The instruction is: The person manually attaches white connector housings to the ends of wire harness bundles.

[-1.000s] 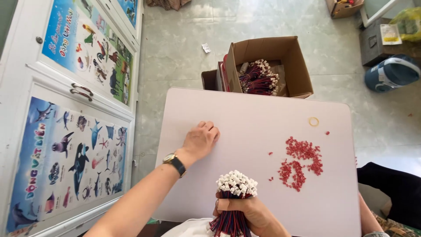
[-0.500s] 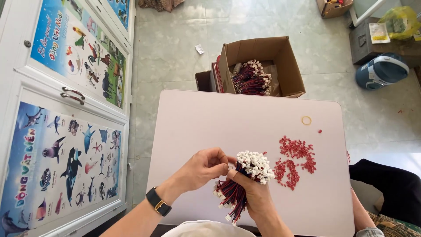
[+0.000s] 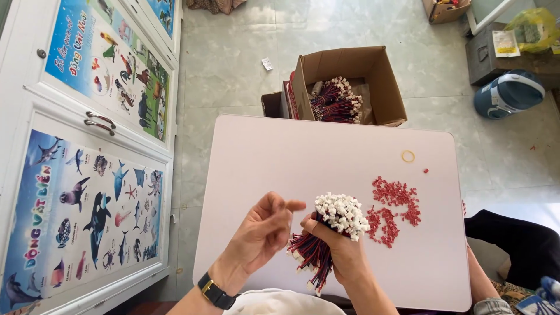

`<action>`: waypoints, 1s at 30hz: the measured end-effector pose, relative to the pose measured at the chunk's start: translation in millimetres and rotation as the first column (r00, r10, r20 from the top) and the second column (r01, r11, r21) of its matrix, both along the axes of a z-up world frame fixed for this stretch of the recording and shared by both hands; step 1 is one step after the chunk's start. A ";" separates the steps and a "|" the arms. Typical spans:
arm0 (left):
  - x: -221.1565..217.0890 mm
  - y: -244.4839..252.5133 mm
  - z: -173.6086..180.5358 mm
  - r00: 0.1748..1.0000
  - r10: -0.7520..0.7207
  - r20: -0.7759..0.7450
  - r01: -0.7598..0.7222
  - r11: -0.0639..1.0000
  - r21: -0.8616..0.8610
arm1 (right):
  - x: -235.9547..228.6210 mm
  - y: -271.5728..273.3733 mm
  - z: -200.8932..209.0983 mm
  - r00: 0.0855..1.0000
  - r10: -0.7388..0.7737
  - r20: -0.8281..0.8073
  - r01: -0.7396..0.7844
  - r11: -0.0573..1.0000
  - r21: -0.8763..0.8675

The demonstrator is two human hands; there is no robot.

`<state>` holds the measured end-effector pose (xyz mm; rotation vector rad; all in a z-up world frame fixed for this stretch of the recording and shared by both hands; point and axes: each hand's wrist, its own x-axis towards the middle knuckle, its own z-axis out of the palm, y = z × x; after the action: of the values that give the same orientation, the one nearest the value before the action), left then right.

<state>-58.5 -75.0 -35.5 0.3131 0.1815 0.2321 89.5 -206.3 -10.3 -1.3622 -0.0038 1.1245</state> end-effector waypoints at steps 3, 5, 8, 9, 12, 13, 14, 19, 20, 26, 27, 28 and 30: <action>7.8 0.4 8.7 0.968 0.161 -0.193 -0.116 0.967 0.225 | 1.0 -5.8 -1.3 0.995 0.041 -0.091 -0.040 0.999 0.015; 7.0 -0.3 34.8 0.945 0.209 -0.251 -0.097 0.913 0.395 | -4.1 -14.2 -13.4 0.979 0.069 -0.193 -0.066 0.998 0.025; 13.5 -0.2 83.6 0.976 -0.001 -0.217 0.134 0.789 0.599 | -0.7 -20.0 -23.0 0.966 0.258 -0.032 -0.257 0.965 0.046; 13.9 0.4 95.6 0.961 0.069 -0.266 0.173 0.600 0.781 | 2.2 -16.1 -13.1 0.889 0.441 0.123 -0.440 0.897 -0.030; 14.9 -1.5 111.8 0.959 0.166 -0.230 0.224 0.055 0.973 | -0.9 -7.6 -1.4 0.678 0.639 0.364 -0.633 0.759 -0.154; 13.7 -3.5 114.4 0.973 0.160 -0.165 0.204 -0.268 0.942 | -5.2 -5.6 0.0 0.586 0.662 0.467 -0.672 0.719 -0.176; 17.1 -1.9 105.8 0.972 0.165 -0.168 0.208 -0.269 0.940 | -9.0 -3.4 0.3 0.585 0.663 0.467 -0.676 0.717 -0.172; 34.8 48.3 21.7 0.810 -0.393 -0.436 0.587 0.540 0.604 | -8.2 -7.6 5.8 0.164 0.548 0.820 -0.833 0.523 -0.183; 28.9 53.1 12.5 0.809 -0.397 -0.434 0.588 0.539 0.603 | -3.8 -4.8 11.5 0.166 0.549 0.819 -0.830 0.526 -0.184; -5.0 51.4 70.3 0.478 -0.106 -0.872 0.876 0.121 0.466 | 31.0 -10.3 -18.6 0.974 0.198 -0.110 -0.213 0.966 -0.145; -13.6 49.7 70.6 0.574 -0.212 -0.791 0.818 0.114 0.564 | 30.9 -12.6 -21.3 0.966 0.084 -0.246 -0.117 0.986 -0.122; -24.0 48.6 71.6 0.653 -0.308 -0.692 0.748 0.121 0.653 | 29.7 -13.0 -24.7 0.925 -0.020 -0.380 -0.022 0.994 -0.108; -35.5 44.3 51.3 0.752 -0.382 -0.537 0.659 0.420 0.624 | 20.9 -8.1 -24.3 0.914 -0.023 -0.404 -0.008 0.997 -0.074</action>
<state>-94.0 -30.7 15.9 1.3097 0.2833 -0.4284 110.4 -214.4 -34.6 -1.1691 0.3481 1.3950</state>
